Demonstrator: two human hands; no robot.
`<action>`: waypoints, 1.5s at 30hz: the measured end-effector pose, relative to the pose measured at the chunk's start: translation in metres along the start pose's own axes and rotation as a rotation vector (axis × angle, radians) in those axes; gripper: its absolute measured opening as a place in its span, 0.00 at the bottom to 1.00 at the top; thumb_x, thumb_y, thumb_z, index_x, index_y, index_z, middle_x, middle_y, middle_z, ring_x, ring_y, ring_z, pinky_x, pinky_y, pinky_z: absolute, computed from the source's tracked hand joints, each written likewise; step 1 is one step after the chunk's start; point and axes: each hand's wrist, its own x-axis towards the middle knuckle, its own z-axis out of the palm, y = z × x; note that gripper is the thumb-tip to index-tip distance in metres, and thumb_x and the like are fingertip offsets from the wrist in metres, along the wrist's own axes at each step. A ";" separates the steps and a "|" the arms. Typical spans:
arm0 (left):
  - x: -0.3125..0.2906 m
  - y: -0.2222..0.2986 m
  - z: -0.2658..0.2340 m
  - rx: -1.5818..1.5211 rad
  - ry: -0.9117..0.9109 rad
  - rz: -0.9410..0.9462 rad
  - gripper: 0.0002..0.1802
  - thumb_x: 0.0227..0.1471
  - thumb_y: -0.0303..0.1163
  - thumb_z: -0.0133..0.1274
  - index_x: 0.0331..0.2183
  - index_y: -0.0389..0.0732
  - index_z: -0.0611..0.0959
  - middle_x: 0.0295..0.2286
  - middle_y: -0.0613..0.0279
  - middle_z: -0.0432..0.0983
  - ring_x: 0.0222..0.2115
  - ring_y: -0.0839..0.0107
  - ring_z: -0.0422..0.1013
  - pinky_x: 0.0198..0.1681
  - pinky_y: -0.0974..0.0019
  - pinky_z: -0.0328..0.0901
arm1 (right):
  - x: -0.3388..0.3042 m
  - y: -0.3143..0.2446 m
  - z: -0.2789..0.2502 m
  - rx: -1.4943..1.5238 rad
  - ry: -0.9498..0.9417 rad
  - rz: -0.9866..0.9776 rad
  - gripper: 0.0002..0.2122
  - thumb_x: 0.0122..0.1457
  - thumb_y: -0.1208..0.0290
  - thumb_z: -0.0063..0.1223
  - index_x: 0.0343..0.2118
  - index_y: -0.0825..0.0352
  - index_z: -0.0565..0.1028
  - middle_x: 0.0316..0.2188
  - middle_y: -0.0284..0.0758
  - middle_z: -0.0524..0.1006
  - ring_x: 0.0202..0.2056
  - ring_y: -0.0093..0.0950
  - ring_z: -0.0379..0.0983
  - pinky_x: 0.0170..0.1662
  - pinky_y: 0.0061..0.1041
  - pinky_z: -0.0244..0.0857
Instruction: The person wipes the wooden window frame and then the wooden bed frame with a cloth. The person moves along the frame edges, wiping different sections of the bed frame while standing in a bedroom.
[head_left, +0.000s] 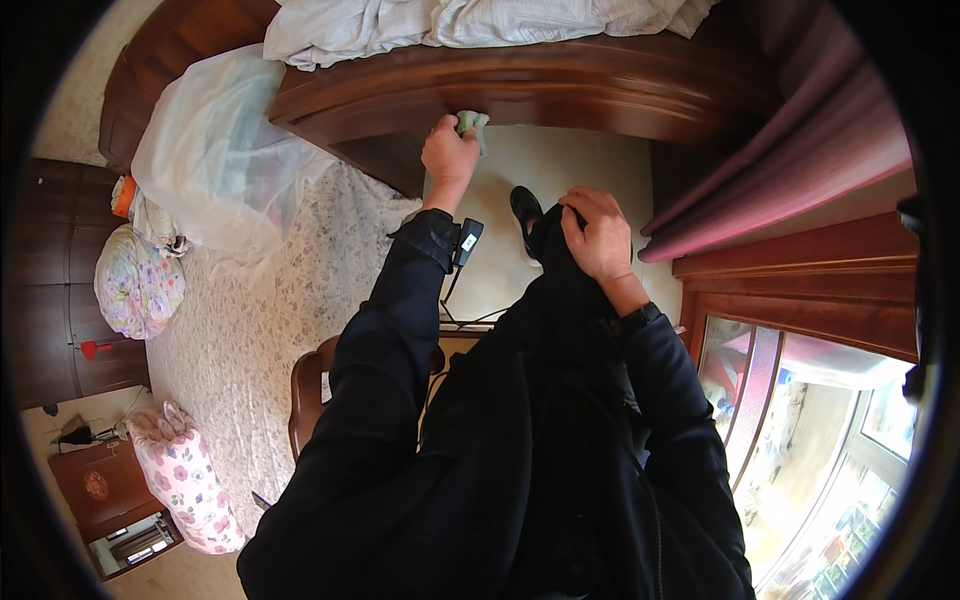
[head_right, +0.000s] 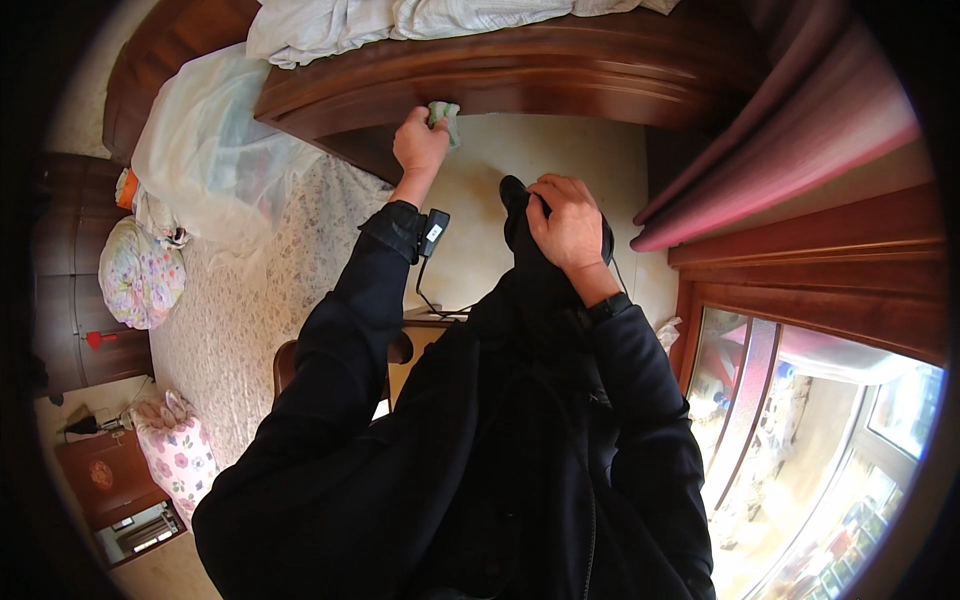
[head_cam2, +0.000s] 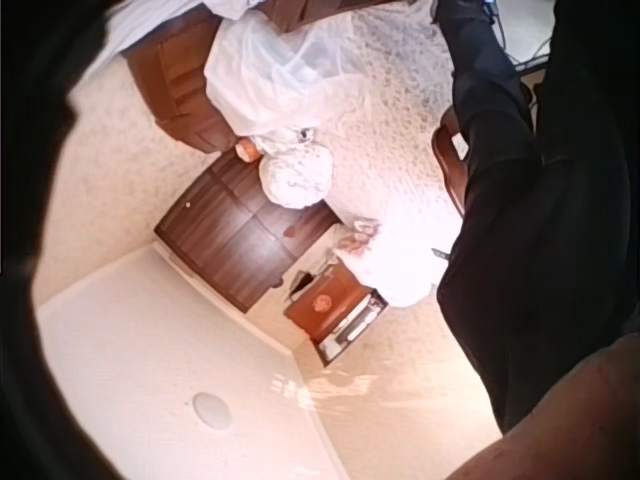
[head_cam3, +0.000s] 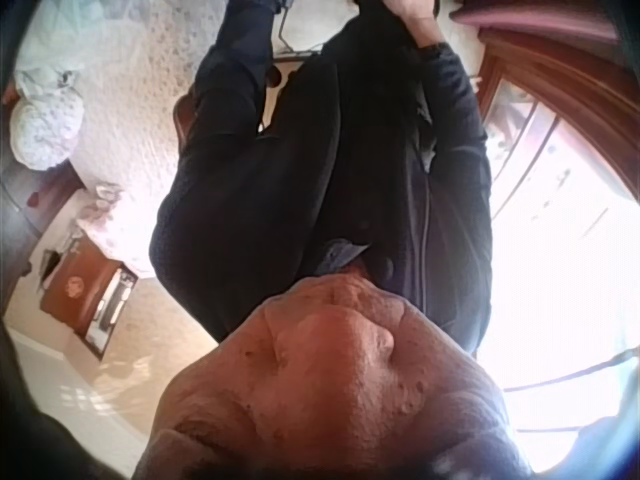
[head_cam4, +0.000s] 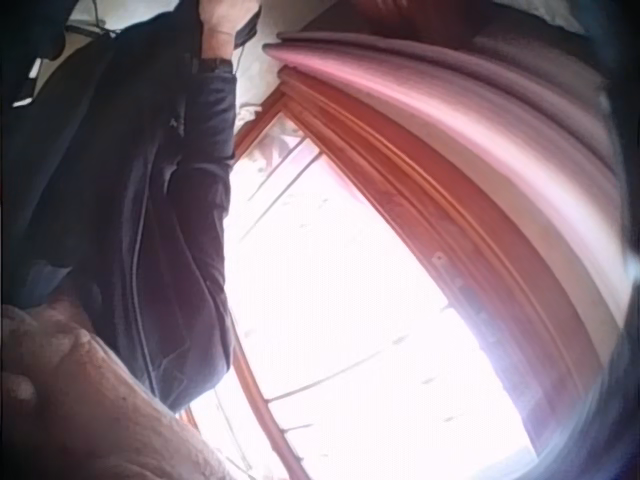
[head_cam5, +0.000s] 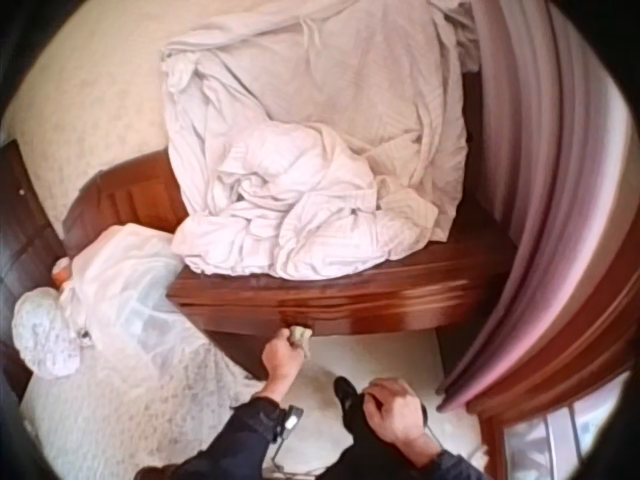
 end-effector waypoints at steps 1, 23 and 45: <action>0.001 -0.001 0.001 -0.001 0.010 0.015 0.15 0.52 0.42 0.66 0.38 0.45 0.84 0.32 0.49 0.85 0.37 0.43 0.81 0.40 0.43 0.74 | 0.000 0.000 -0.001 -0.004 -0.003 0.002 0.05 0.59 0.72 0.59 0.36 0.61 0.85 0.41 0.30 0.84 0.45 0.38 0.78 0.50 0.36 0.74; -0.052 0.081 -0.098 -0.746 -0.828 0.345 0.20 0.55 0.23 0.64 0.50 0.31 0.84 0.42 0.59 0.84 0.40 0.73 0.80 0.48 0.65 0.75 | 0.049 0.001 -0.031 0.697 -0.374 0.343 0.29 0.55 0.65 0.75 0.58 0.70 0.77 0.45 0.40 0.85 0.45 0.35 0.84 0.50 0.32 0.76; -0.034 -0.102 -0.142 -0.067 -0.544 0.367 0.14 0.54 0.27 0.61 0.44 0.39 0.87 0.38 0.47 0.85 0.40 0.46 0.80 0.44 0.50 0.74 | 0.132 0.059 -0.057 -0.614 0.246 -0.376 0.19 0.47 0.78 0.66 0.45 0.61 0.80 0.46 0.34 0.79 0.45 0.40 0.78 0.46 0.37 0.76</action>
